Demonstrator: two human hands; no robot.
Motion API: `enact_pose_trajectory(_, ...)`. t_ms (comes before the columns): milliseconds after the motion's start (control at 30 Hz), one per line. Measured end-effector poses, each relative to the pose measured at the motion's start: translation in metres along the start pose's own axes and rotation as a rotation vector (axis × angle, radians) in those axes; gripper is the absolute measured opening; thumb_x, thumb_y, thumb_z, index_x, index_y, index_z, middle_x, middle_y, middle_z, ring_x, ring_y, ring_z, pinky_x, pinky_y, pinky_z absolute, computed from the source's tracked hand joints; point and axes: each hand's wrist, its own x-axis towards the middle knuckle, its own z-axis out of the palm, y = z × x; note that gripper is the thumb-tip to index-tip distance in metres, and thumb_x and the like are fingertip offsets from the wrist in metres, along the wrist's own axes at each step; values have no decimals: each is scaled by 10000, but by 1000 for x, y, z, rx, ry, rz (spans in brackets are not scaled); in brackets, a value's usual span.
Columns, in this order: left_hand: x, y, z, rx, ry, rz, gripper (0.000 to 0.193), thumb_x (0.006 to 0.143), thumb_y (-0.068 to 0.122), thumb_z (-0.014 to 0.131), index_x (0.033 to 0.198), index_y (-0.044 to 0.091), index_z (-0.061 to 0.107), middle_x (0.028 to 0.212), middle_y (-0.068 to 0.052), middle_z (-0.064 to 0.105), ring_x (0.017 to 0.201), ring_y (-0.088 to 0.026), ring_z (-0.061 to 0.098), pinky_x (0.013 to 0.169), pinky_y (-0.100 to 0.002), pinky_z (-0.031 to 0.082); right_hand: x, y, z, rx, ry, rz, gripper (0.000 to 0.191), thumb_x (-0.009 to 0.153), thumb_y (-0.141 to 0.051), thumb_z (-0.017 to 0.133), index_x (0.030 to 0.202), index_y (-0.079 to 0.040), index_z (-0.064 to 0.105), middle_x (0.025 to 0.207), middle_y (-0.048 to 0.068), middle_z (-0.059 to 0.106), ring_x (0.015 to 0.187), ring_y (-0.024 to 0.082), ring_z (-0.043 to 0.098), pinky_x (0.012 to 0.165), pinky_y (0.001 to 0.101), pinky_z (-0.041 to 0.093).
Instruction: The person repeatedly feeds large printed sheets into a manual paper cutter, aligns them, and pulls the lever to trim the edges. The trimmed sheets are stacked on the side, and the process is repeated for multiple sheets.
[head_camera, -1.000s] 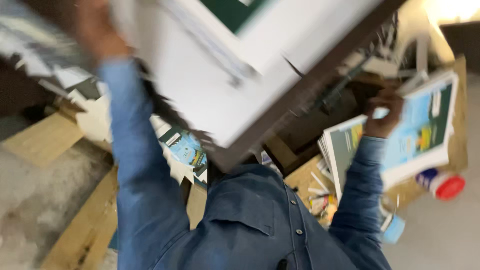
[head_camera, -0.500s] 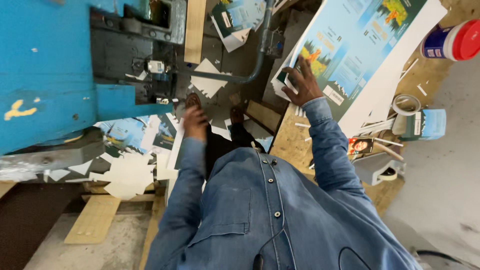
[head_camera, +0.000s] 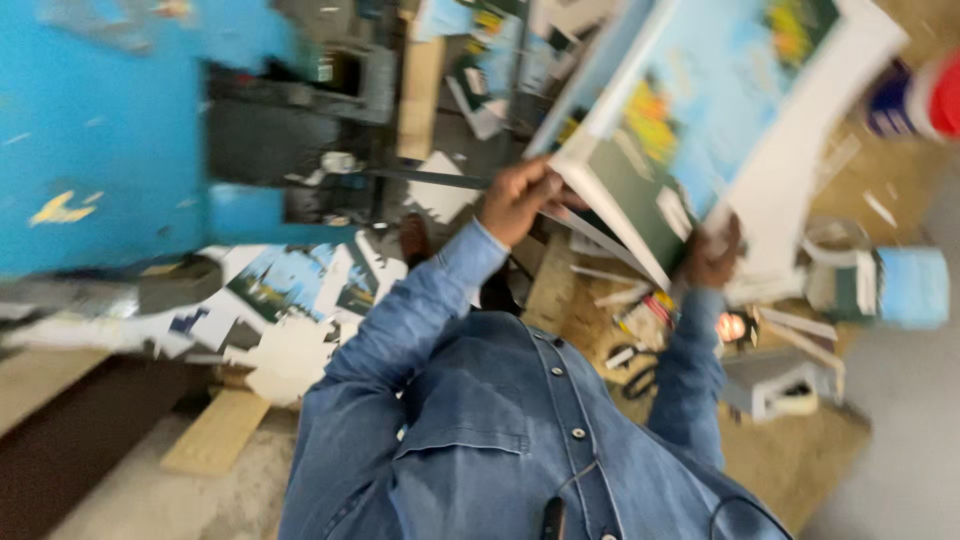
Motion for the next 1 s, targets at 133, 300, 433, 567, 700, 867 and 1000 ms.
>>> enact_pose_trajectory(133,-44,45,-28,271,53,306,444,1135,377,602,1440,55,628,1277,-121,724,1089,-248,743,822,-333,667,-3,-5,13,346,-97,-117,733,1082,-405,732,1651,-128,362,1691,254,389,1487,365,458,1209,480,422)
enact_pose_trajectory(300,15,12,-99,560,521,365,793,820,506,776,1389,-8,573,1279,-192,669,1133,-298,669,903,-409,593,-24,-56,76,-699,46,-317,918,947,-667,777,1611,-163,395,1581,365,345,1410,538,383,1118,625,340)
enact_pose_trajectory(433,74,0,-71,302,599,297,1068,559,619,918,1301,-74,588,1214,-239,683,1108,-328,649,934,-455,547,-25,-71,80,-791,-37,-100,929,853,-717,771,1575,-256,413,1580,330,390,1375,531,385,939,679,372)
enact_pose_trajectory(567,53,4,1,368,502,353,566,805,372,826,1227,29,669,1031,-140,757,883,-238,726,783,-400,609,-1,-74,35,-548,-109,76,787,907,-682,714,1572,-353,451,1387,224,634,1259,418,577,1039,555,488)
enact_pose_trajectory(700,-60,80,-31,256,443,557,425,874,230,803,1244,66,673,1055,-123,745,894,-228,719,746,-377,616,23,-121,10,85,-319,206,824,985,-438,682,1647,-221,242,1384,271,505,1269,412,529,1077,505,477)
enact_pose_trajectory(867,-133,202,-256,513,833,550,325,959,52,774,1264,112,678,1085,-101,730,908,-217,710,700,-349,625,73,-297,146,665,-654,-336,858,1056,-95,669,1646,-65,47,1613,272,268,1480,383,393,1207,455,442)
enact_pose_trajectory(1000,-146,225,-379,1192,1104,653,346,955,20,789,1260,163,712,1112,-145,718,1011,-301,711,798,-408,635,50,-448,292,427,-685,-835,965,1068,149,664,1584,64,-147,1722,345,61,1591,416,282,1224,454,465)
